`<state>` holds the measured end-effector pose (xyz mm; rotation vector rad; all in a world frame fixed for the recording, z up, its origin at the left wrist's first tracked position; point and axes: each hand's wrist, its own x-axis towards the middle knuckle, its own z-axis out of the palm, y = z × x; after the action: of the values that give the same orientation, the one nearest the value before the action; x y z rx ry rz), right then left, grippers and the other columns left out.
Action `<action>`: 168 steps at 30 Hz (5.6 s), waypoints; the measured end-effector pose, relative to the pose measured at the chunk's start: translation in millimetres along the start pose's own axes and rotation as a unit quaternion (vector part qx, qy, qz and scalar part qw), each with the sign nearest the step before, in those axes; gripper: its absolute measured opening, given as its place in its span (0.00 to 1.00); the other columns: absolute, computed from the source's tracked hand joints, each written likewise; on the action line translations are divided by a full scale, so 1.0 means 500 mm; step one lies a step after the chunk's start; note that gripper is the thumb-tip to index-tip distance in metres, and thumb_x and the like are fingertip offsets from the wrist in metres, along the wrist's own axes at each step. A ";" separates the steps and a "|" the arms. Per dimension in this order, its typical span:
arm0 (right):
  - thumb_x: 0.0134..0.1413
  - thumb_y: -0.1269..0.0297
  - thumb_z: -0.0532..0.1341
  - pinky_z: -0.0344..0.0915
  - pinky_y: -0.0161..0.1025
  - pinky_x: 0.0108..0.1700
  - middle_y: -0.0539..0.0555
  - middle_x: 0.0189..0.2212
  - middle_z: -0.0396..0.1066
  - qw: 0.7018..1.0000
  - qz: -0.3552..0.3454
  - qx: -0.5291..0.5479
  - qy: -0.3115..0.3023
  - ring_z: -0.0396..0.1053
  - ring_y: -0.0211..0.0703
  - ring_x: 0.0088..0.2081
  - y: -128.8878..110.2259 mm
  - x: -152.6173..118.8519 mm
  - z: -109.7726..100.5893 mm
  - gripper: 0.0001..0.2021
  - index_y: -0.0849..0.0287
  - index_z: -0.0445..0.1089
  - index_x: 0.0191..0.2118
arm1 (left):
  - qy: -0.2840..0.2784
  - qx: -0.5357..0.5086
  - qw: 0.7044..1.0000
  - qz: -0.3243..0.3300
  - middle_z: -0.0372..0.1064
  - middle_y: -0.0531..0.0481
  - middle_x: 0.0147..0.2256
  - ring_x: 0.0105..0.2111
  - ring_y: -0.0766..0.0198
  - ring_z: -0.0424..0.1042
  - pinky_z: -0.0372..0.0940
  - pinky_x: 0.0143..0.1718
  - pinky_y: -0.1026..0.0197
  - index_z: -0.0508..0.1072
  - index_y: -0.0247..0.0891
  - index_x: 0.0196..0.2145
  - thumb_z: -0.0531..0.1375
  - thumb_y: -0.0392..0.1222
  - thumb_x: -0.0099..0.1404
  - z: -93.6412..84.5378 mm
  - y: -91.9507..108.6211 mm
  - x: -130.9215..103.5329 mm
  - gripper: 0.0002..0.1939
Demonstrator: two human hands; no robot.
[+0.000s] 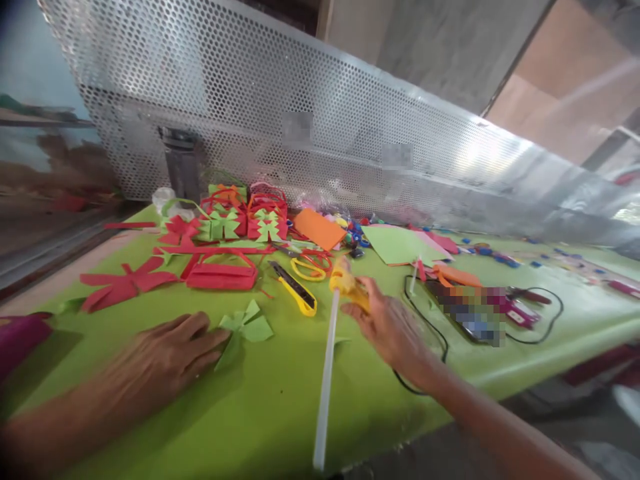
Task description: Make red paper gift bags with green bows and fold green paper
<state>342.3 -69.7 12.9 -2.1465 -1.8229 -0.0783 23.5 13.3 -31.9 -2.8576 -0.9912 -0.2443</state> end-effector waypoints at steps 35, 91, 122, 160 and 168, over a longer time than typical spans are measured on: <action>0.53 0.76 0.53 0.49 0.39 0.20 0.57 0.21 0.67 0.733 -0.657 -0.171 0.043 0.61 0.42 0.21 -0.270 0.025 0.104 0.07 0.66 0.68 0.30 | -0.098 -0.073 0.990 -0.069 0.64 0.50 0.30 0.26 0.64 0.63 0.51 0.24 0.62 0.69 0.37 0.31 0.52 0.26 0.61 -0.032 -0.001 0.004 0.09; 0.55 0.71 0.60 0.53 0.38 0.26 0.50 0.23 0.67 0.876 -0.480 0.044 -0.013 0.62 0.39 0.25 -0.203 0.044 0.115 0.06 0.61 0.67 0.27 | 0.128 0.000 0.974 0.188 0.61 0.52 0.26 0.25 0.65 0.58 0.50 0.22 0.60 0.67 0.36 0.25 0.51 0.31 0.67 -0.028 0.005 0.010 0.13; 0.48 0.76 0.63 0.48 0.59 0.56 0.57 0.50 0.66 0.949 -0.211 0.164 -0.168 0.53 0.55 0.59 -0.235 0.064 0.127 0.08 0.59 0.69 0.22 | 0.104 -0.069 0.991 0.049 0.71 0.45 0.35 0.33 0.55 0.68 0.69 0.27 0.55 0.73 0.36 0.27 0.60 0.38 0.60 -0.023 0.015 0.001 0.05; 0.46 0.77 0.56 0.48 0.67 0.54 0.59 0.48 0.67 0.944 -0.278 0.055 -0.171 0.59 0.55 0.54 -0.247 0.080 0.116 0.12 0.62 0.61 0.16 | 0.045 -0.063 0.986 0.146 0.72 0.41 0.34 0.34 0.52 0.67 0.66 0.29 0.51 0.74 0.33 0.31 0.56 0.55 0.64 -0.029 0.032 -0.017 0.21; 0.46 0.77 0.56 0.43 0.70 0.55 0.60 0.49 0.66 0.942 -0.274 0.048 -0.189 0.56 0.56 0.57 -0.249 0.083 0.115 0.11 0.62 0.62 0.17 | 0.036 -0.059 0.987 0.145 0.72 0.41 0.36 0.34 0.53 0.66 0.64 0.29 0.52 0.74 0.33 0.32 0.54 0.55 0.65 -0.033 0.034 -0.017 0.21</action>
<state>219.6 2.1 -5.4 -1.6060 -2.5403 0.3105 25.6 -7.7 -18.2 -3.0251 -0.5558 -0.3882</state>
